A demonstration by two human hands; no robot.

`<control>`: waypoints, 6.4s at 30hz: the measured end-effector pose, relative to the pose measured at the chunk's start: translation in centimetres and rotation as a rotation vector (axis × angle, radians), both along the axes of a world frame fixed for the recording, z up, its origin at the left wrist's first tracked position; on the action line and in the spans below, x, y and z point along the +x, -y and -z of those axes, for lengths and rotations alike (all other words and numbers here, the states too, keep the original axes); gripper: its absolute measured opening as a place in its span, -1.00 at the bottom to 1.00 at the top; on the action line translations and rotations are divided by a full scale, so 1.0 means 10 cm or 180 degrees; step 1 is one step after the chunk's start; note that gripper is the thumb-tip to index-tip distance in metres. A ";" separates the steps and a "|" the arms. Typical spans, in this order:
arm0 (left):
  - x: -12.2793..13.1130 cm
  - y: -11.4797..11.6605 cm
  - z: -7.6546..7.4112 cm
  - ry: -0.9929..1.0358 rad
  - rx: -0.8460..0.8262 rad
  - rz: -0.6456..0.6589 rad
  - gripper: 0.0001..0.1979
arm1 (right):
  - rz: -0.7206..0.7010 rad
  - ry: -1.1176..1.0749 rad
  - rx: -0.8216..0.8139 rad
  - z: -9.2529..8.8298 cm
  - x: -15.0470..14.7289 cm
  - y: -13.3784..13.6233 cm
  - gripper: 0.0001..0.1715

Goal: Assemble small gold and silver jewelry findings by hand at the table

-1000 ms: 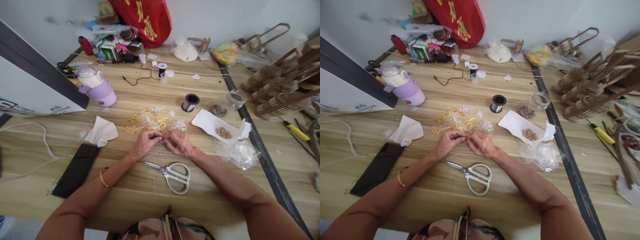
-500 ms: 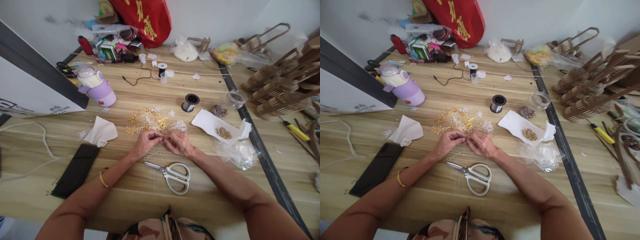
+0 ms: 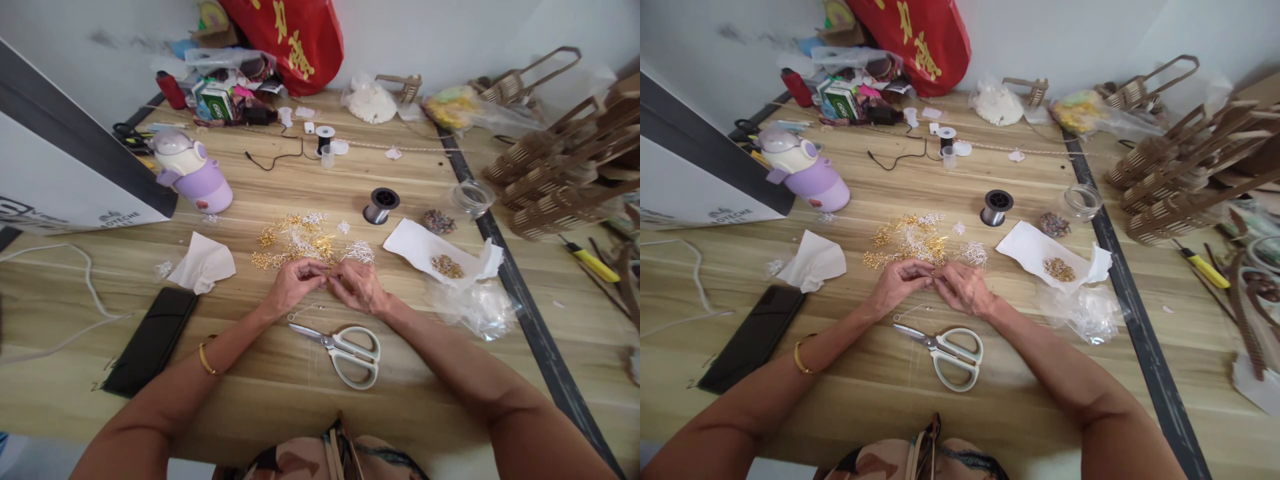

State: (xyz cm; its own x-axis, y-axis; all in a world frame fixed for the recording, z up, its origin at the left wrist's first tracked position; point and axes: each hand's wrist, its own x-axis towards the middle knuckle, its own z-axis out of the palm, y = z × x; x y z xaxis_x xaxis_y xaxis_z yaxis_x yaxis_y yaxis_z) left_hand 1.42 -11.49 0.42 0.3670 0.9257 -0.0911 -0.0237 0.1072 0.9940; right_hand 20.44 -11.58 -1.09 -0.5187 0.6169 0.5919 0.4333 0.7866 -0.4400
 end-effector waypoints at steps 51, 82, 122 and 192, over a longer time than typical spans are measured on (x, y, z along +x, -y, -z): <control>0.01 -0.01 -0.03 -0.0043 -0.0111 -0.0153 -0.78 | 0.0010 0.0028 -0.0102 -0.04 -0.01 0.01 -0.96; 0.00 -0.01 -0.05 -0.0023 -0.0087 -0.0044 -0.83 | -0.0046 0.0059 -0.0062 -0.03 -0.01 0.00 -0.98; 0.02 0.05 -0.16 -0.0834 0.1460 -0.0281 -0.86 | -0.0250 -0.0610 -0.0888 -0.09 0.03 -0.01 -0.80; -0.19 -0.04 -0.13 -0.2475 0.2209 0.0919 -0.90 | 0.0600 -0.0755 -0.0791 0.01 -0.05 -0.15 -0.90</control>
